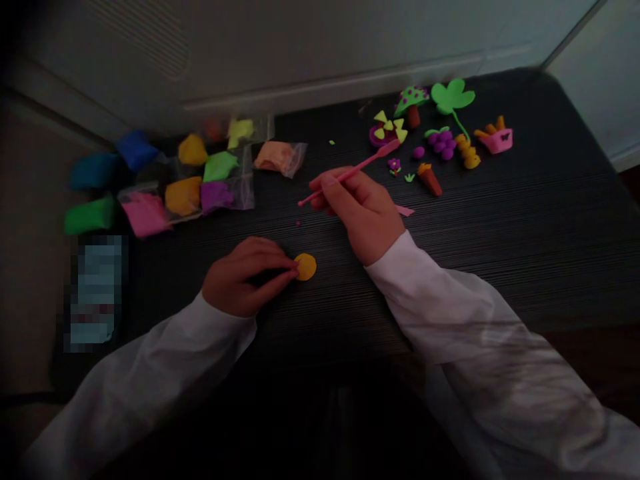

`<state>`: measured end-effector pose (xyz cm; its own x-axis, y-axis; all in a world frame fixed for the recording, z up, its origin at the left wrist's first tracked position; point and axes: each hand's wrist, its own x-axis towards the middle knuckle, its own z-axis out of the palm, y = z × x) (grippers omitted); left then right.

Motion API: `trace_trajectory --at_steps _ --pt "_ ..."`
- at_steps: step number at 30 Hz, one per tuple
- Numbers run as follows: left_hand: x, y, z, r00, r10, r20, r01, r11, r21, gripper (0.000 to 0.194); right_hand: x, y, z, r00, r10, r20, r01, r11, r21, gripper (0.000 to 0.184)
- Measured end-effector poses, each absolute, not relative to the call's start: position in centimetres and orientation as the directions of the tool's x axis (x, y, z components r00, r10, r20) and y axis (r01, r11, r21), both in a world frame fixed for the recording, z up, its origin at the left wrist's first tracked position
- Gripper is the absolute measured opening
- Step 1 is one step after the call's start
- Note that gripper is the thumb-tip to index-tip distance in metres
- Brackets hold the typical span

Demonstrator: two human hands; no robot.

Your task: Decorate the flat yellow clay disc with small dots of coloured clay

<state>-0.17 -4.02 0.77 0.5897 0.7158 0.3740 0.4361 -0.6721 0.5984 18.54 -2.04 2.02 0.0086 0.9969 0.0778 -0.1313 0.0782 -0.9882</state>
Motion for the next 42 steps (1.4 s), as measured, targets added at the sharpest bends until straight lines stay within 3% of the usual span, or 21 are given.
trace_trajectory --at_steps 9,26,31,38,42 --pt "0.4 -3.8 0.4 0.627 0.693 0.356 0.542 -0.716 0.439 0.010 18.4 -2.2 2.2 -0.019 0.997 0.076 -0.115 0.073 -0.991 0.017" --pt "0.5 -4.0 0.8 0.617 0.700 0.359 0.536 -0.708 0.460 0.009 18.5 -2.2 2.5 -0.033 0.992 0.126 0.004 0.126 -0.992 0.020" --pt "-0.3 -4.7 0.7 0.598 0.717 0.357 0.563 -0.693 0.450 0.011 18.5 -2.1 2.4 -0.027 0.993 0.113 -0.101 0.109 -0.989 0.018" --pt "-0.1 -5.6 0.6 0.539 0.757 0.369 0.642 -0.653 0.403 0.012 18.5 -2.3 2.6 -0.046 0.995 0.089 -0.102 0.084 -0.991 0.020" --pt "0.2 -5.8 0.8 0.537 0.752 0.382 0.660 -0.657 0.365 0.011 18.5 -2.6 2.9 -0.023 0.985 0.173 0.076 0.175 -0.982 0.024"
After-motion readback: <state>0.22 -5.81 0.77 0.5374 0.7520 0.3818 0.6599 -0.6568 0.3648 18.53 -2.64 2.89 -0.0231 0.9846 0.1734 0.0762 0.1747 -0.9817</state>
